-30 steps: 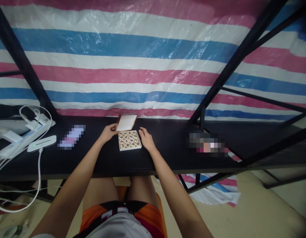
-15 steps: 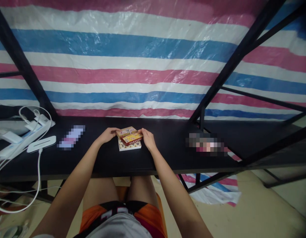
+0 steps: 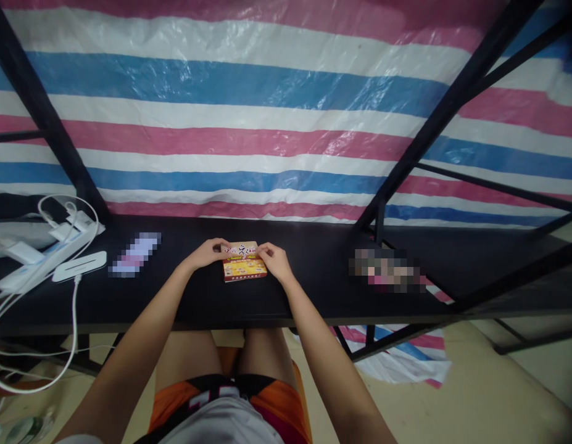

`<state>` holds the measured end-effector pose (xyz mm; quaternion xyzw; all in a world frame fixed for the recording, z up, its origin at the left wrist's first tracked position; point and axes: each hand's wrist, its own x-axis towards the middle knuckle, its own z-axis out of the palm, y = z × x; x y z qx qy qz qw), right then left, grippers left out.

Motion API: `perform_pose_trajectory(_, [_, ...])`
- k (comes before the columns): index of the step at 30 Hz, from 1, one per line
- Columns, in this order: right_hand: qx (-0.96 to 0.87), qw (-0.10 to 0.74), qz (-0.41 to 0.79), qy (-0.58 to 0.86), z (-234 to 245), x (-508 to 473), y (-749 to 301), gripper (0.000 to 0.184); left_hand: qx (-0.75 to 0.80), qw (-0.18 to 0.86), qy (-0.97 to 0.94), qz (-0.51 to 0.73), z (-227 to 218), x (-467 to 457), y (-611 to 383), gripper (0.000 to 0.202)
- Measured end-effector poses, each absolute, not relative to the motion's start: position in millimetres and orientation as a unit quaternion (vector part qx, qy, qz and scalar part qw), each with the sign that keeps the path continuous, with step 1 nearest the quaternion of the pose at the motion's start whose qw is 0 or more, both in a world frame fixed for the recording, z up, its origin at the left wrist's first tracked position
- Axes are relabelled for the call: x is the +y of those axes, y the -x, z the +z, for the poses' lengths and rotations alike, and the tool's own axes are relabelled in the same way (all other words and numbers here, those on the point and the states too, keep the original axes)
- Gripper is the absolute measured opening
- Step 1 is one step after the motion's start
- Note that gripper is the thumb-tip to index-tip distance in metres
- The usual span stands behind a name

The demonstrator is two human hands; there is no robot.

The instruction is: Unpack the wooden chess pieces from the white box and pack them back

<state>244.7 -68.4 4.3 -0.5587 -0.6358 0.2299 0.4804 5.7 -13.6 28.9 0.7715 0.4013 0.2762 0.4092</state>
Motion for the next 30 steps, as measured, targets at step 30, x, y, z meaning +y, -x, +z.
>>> perform_pose_trajectory(30, [-0.632, 0.444, 0.281, 0.569, -1.7, -36.6, -230.8, 0.051, 0.524, 0.191, -0.756, 0.342, 6.1, -1.5, -12.6, 0.036])
